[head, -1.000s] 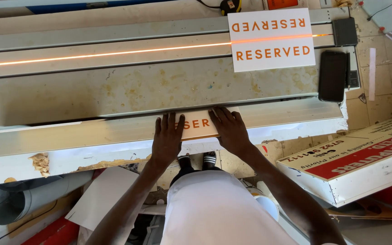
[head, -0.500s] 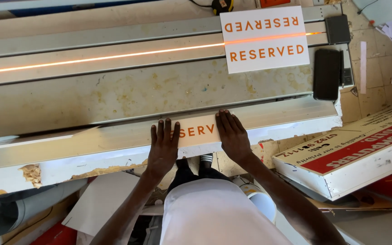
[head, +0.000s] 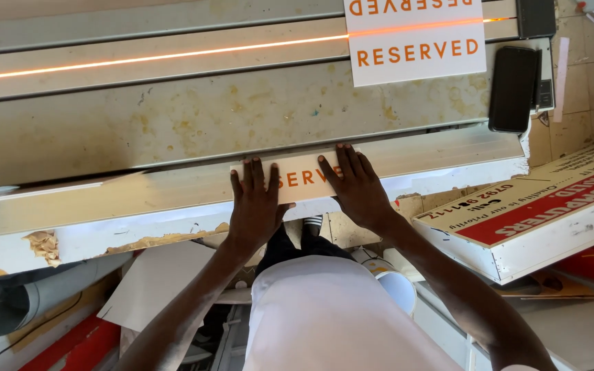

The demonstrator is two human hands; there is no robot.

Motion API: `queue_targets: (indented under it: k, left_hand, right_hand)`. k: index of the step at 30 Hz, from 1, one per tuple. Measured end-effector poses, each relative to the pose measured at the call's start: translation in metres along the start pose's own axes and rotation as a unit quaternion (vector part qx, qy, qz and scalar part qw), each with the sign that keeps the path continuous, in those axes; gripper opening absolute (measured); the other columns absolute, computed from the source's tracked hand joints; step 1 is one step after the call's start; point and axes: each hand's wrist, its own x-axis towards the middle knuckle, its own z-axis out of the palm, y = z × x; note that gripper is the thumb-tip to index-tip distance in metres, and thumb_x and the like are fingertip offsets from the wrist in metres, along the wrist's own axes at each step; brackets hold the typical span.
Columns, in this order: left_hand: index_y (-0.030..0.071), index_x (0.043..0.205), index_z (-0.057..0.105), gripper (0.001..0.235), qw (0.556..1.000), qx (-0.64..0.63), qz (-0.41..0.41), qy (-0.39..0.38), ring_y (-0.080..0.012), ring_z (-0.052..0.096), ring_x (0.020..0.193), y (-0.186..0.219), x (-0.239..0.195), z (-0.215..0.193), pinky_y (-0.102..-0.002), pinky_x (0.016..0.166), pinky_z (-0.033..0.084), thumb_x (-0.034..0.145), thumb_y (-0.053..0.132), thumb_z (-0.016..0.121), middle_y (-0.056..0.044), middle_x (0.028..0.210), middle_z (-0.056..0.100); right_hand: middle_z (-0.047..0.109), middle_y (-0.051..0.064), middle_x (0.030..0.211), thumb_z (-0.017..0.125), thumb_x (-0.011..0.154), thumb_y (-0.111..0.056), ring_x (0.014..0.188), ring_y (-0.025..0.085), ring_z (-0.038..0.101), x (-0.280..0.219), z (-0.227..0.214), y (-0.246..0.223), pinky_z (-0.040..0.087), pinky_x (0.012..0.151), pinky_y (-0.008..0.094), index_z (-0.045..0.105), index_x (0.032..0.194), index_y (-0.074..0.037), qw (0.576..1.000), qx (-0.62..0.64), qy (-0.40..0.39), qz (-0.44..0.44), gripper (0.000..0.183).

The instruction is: Using a strip heater to soften plastic signs and manually folding them into a tent shape.

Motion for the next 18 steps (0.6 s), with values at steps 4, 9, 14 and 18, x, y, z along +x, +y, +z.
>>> queue_targets:
  k: [4,9,14,18]
  left_hand:
    - [0.015,0.151,0.07,0.047,0.981,-0.01,0.128,0.146,-0.042,0.064,0.149,0.004,0.015,0.021,-0.064,0.124,0.049,0.113,0.042,0.066,-0.022,0.162,0.062]
    - [0.019,0.129,0.079,0.021,0.935,-0.019,0.224,0.274,-0.0253,0.084,0.112,-0.012,0.034,0.021,-0.04,0.095,0.069,0.111,0.012,0.074,-0.006,0.12,0.081]
    - [0.017,0.125,0.079,0.019,0.941,-0.026,0.227,0.25,-0.0211,0.085,0.102,-0.029,0.058,0.026,-0.034,0.088,0.068,0.112,0.011,0.068,-0.003,0.11,0.082]
    - [0.014,0.138,0.078,0.041,0.952,-0.074,0.227,0.192,-0.025,0.084,0.092,-0.035,0.082,-0.019,-0.036,0.083,0.068,0.1,-0.001,0.071,-0.006,0.098,0.08]
  right_hand:
    - [0.063,0.03,0.159,0.102,0.076,-0.036,0.148,0.046,0.064,0.01,0.001,0.017,0.052,0.123,0.056,0.056,0.17,-0.019,1.0,0.003,-0.01,-0.018,0.106]
    - [0.072,0.026,0.148,0.083,0.101,-0.028,0.14,0.043,0.071,0.034,-0.031,0.037,0.058,0.114,0.055,0.055,0.171,-0.018,0.984,0.094,-0.145,-0.045,0.076]
    - [0.081,0.011,0.127,0.077,0.107,-0.039,0.119,0.029,0.083,0.041,-0.01,0.036,0.065,0.1,0.044,0.067,0.152,-0.017,0.996,0.04,-0.061,-0.042,0.051]
    - [0.081,0.007,0.108,0.073,0.111,-0.021,0.098,0.027,0.085,0.055,-0.02,0.036,0.069,0.084,0.042,0.056,0.168,-0.02,0.99,0.076,0.087,-0.08,0.06]
